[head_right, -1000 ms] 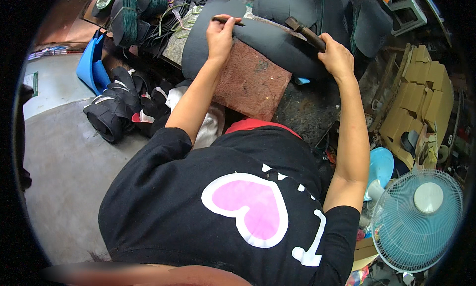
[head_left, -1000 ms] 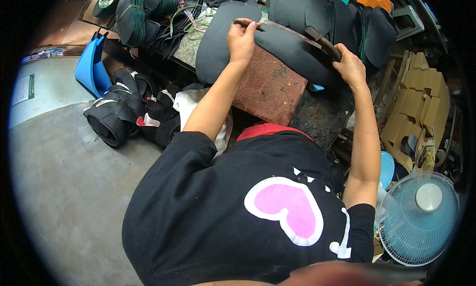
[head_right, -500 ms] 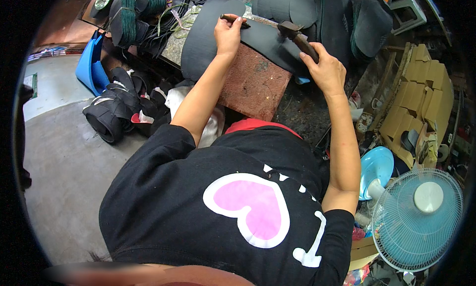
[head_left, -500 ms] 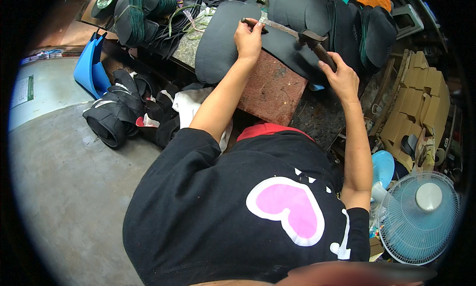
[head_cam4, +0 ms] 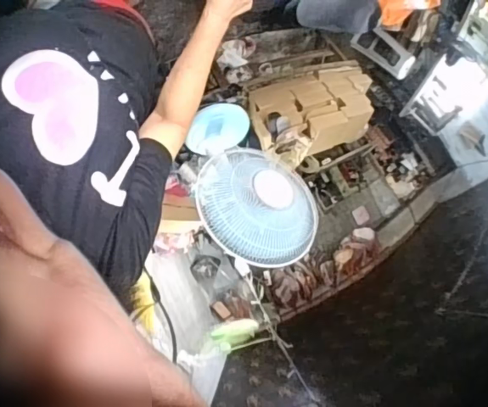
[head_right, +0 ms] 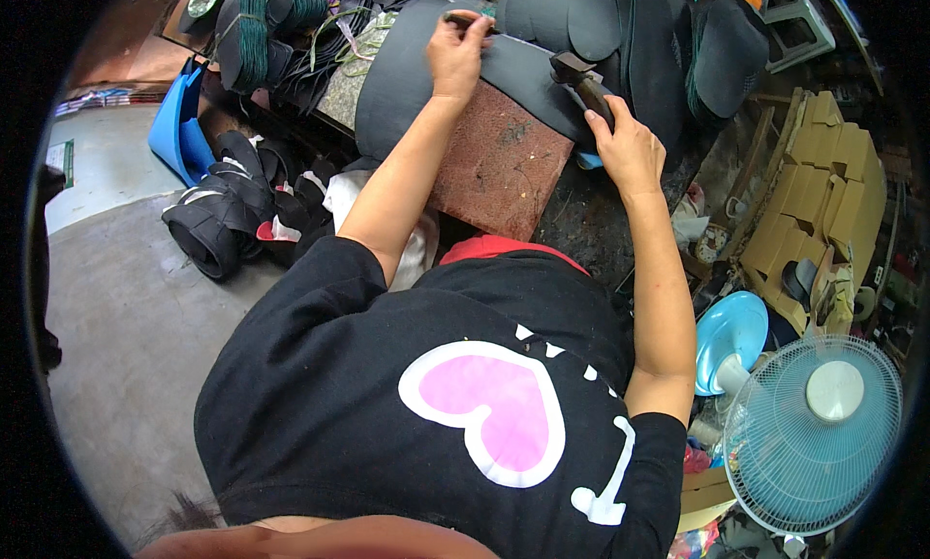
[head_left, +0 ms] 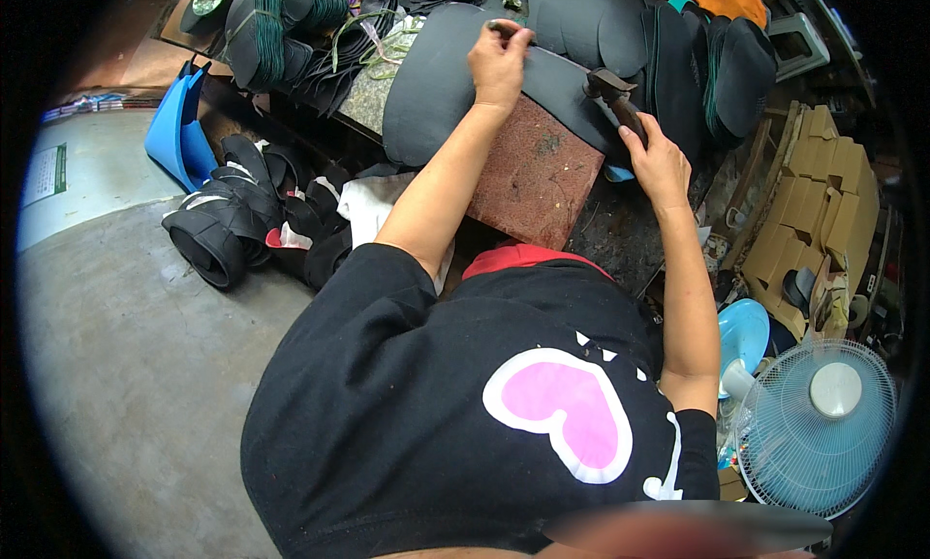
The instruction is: The person uses a hammer and a small metal tool to repeatedly tap along the edge of a shoe sole placed on a brick. They adjust the sole's position several times and continue hammering along its perimeter.
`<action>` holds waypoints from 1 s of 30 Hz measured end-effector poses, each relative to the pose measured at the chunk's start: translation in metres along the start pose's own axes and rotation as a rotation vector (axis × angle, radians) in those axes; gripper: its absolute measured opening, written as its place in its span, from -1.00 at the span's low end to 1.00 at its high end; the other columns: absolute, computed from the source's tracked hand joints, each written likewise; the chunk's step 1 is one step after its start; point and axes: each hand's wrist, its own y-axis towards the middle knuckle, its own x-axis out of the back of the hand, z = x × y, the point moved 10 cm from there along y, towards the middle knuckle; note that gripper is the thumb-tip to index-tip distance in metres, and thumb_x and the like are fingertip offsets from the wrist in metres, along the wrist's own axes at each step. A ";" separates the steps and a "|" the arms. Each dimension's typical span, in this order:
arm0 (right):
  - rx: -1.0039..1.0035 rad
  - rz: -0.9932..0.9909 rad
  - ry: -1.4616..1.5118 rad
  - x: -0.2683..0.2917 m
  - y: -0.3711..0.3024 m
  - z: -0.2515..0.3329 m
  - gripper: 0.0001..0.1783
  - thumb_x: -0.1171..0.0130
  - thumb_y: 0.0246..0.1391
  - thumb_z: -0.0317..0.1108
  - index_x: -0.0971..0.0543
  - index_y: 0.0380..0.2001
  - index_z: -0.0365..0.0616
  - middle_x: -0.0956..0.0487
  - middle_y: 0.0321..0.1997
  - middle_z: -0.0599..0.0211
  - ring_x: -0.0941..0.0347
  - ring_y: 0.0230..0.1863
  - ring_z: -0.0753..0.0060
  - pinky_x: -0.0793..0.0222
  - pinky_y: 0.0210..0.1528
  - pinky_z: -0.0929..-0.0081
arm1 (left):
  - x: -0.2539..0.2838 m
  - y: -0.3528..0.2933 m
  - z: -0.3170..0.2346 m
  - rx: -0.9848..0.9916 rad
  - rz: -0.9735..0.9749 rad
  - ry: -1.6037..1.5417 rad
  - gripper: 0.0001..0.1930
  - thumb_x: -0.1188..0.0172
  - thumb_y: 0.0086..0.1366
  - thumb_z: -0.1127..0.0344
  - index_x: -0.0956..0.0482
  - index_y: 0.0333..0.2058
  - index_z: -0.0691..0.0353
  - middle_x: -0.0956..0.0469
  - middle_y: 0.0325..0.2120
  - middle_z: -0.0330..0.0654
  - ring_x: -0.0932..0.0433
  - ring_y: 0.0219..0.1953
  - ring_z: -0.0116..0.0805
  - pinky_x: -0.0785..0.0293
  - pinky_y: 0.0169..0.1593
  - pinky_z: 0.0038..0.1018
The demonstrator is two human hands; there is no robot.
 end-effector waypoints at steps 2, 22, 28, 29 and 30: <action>-0.002 0.010 -0.002 -0.001 0.001 -0.002 -0.48 -0.05 0.18 0.16 -0.52 0.09 0.14 -0.65 -0.13 0.02 -0.55 -0.03 -0.13 -0.42 -0.01 0.10 | -0.015 -0.005 0.001 0.078 0.116 0.075 -0.92 -0.26 0.27 0.44 -0.56 -0.30 0.29 -0.64 -0.41 -0.19 -0.61 -0.40 -0.52 -0.57 -0.31 -0.60; 0.558 -0.568 0.658 0.113 -0.030 0.087 -0.56 -0.29 0.14 -0.20 -0.54 0.11 0.11 -0.66 -0.14 0.11 -0.65 -0.16 0.10 -0.52 -0.14 0.41 | -0.047 -0.026 -0.040 -0.487 0.123 0.664 -0.82 -0.34 0.18 0.32 -0.55 -0.30 0.22 -0.62 -0.49 -0.06 -0.63 -0.42 -0.09 -0.52 -0.32 -0.33; 0.156 -0.225 0.100 0.037 0.002 0.042 -0.51 -0.10 0.21 0.04 -0.44 0.20 0.35 -0.67 -0.21 0.10 -0.61 -0.17 -0.04 -0.50 -0.16 0.12 | -0.047 -0.027 -0.036 -0.482 0.101 0.676 -0.86 -0.31 0.19 0.36 -0.54 -0.33 0.20 -0.63 -0.46 -0.09 -0.62 -0.46 -0.08 -0.51 -0.35 -0.29; 0.134 -0.236 0.017 0.034 0.000 0.033 -0.51 -0.10 0.20 0.04 -0.44 0.21 0.35 -0.67 -0.21 0.11 -0.61 -0.17 -0.04 -0.50 -0.16 0.11 | -0.040 -0.025 -0.029 -0.398 0.080 0.643 -0.87 -0.30 0.20 0.38 -0.53 -0.33 0.22 -0.63 -0.45 -0.10 -0.63 -0.48 -0.14 -0.53 -0.36 -0.32; 0.100 -0.170 -0.006 0.024 0.000 0.023 -0.50 -0.09 0.21 0.05 -0.43 0.21 0.35 -0.67 -0.20 0.12 -0.61 -0.17 -0.05 -0.50 -0.16 0.11 | -0.034 -0.020 -0.023 -0.322 0.059 0.608 -0.88 -0.29 0.21 0.40 -0.53 -0.33 0.24 -0.64 -0.45 -0.11 -0.64 -0.49 -0.20 -0.55 -0.37 -0.35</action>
